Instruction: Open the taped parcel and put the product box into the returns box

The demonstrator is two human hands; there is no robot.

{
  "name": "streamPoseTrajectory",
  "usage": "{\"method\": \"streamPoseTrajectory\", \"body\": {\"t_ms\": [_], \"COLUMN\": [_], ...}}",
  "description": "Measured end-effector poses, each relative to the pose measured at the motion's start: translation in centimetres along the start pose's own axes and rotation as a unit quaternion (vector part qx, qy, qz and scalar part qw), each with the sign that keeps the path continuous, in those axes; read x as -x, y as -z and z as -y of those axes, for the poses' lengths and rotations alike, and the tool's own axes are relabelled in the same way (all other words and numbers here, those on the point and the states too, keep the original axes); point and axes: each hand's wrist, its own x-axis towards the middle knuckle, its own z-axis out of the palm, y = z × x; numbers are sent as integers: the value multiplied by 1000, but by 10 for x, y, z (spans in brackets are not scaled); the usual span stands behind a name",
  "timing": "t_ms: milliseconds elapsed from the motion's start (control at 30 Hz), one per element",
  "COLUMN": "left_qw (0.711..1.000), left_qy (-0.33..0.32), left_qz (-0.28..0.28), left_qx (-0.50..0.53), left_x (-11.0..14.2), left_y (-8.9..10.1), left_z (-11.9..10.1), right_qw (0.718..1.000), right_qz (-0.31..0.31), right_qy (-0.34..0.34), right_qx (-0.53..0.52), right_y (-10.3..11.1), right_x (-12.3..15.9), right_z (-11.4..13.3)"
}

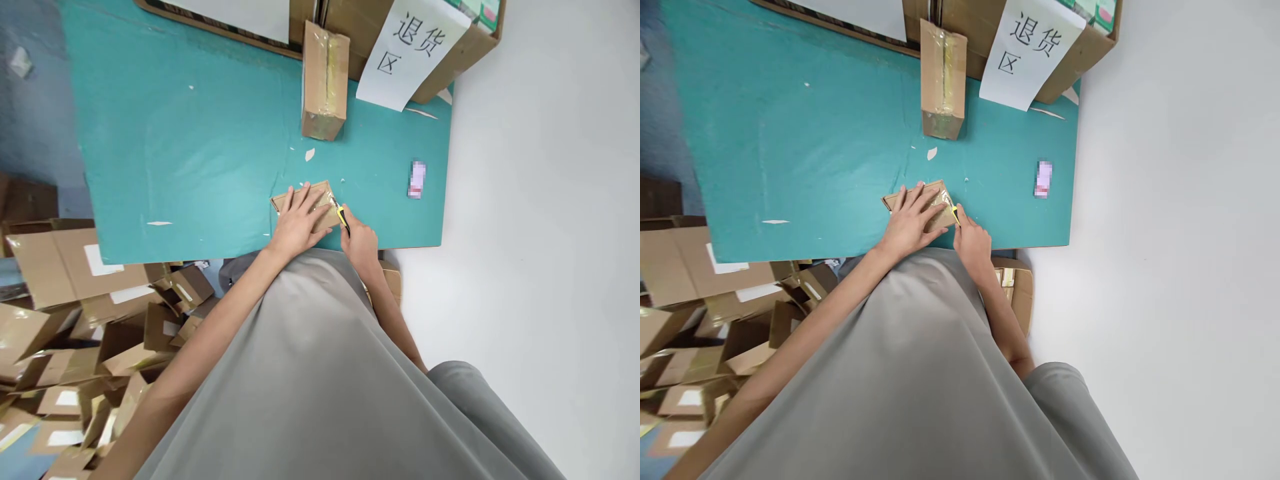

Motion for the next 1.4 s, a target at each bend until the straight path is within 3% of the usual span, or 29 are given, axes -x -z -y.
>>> {"method": "streamPoseTrajectory", "body": {"t_ms": [333, 667, 1000, 1100, 1200, 1333, 1400], "left_qw": [999, 1000, 999, 998, 997, 995, 995], "left_qy": [-7, -13, -19, -13, -4, 1, 4], "left_qz": [12, 4, 6, 1, -9, -9, -6], "left_qx": [-33, -15, -48, -65, -81, -97, -104], "left_x": [-1, -1, 1, 2, 3, 4, 5], "left_y": [2, 1, 0, -1, -2, -4, -4], "left_z": [-1, 2, 7, 9, 12, 12, 10], "right_qw": [996, 990, 994, 995, 990, 942, 945], "right_qz": [13, 58, 30, 13, -7, 18, 20], "right_qy": [-59, -104, -103, -99, -81, -32, -20], "right_qx": [63, 78, 36, -2, -112, -333, -325], "right_y": [14, 28, 4, -2, -11, -24, -23], "right_x": [-5, 14, 10, 6, -5, -17, -12], "right_z": [35, 43, 38, 33, 16, -10, -15]}}
